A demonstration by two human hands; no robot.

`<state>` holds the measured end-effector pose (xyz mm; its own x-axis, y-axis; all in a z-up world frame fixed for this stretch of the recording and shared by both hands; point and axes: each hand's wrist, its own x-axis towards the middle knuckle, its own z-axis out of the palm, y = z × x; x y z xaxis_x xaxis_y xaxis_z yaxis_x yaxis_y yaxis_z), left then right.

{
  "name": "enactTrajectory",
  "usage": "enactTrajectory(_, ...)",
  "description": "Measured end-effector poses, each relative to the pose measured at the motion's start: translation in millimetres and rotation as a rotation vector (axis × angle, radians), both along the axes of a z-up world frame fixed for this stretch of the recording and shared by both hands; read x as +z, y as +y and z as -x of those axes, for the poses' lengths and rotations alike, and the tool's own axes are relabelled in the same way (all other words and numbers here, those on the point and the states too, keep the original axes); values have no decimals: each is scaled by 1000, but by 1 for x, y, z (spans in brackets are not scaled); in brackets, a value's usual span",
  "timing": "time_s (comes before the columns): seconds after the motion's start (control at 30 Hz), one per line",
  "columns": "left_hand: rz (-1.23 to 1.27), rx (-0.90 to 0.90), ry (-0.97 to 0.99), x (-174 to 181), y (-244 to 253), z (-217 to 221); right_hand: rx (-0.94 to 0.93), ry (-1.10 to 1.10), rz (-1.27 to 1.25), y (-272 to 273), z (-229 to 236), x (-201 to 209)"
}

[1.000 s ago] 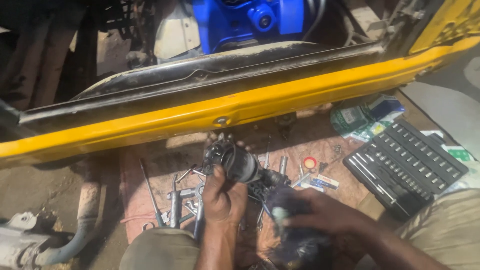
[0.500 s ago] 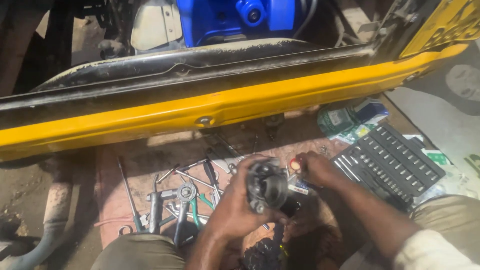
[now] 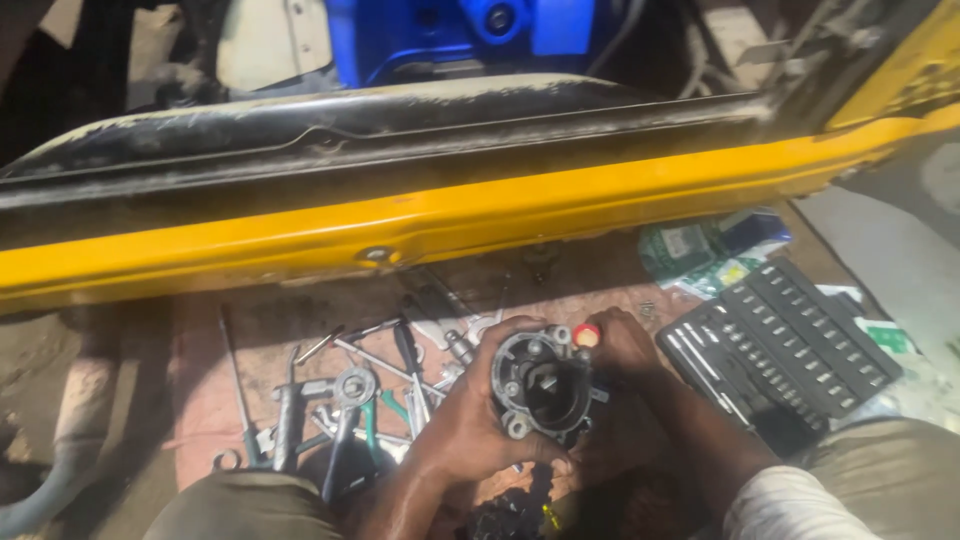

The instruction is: The person sits on the ground and works on a starter motor, using a socket wrench to loosen its parts and handling a red cap and small components. They then lift the starter motor into the auto rickshaw's engine bay and fit it against the blue engine housing, working it into place by hand.

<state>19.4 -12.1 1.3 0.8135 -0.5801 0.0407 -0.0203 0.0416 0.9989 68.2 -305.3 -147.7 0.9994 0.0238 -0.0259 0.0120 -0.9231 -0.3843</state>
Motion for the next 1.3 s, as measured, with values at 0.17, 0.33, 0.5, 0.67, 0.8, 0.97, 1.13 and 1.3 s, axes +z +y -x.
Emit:
enactTrajectory(0.17,104,21,111,12,0,3,-171,167,-268,3,1,69)
enactTrajectory(0.33,115,25,32,18,6,15,155,96,-36,8,45,195)
enactTrajectory(0.5,6,36,-128,28,15,26,306,-92,-82,48,97,298)
enactTrajectory(0.67,140,-21,22,29,17,29,634,-327,4,79,105,320)
enactTrajectory(0.8,244,-15,-38,34,26,30,707,-354,86,96,102,318)
enactTrajectory(0.97,223,2,60,38,37,32,781,-319,80,112,102,325)
enactTrajectory(1.13,233,12,-7,37,42,34,794,-319,123,118,103,319)
enactTrajectory(1.3,215,14,-9,40,42,34,801,-341,133,118,102,322)
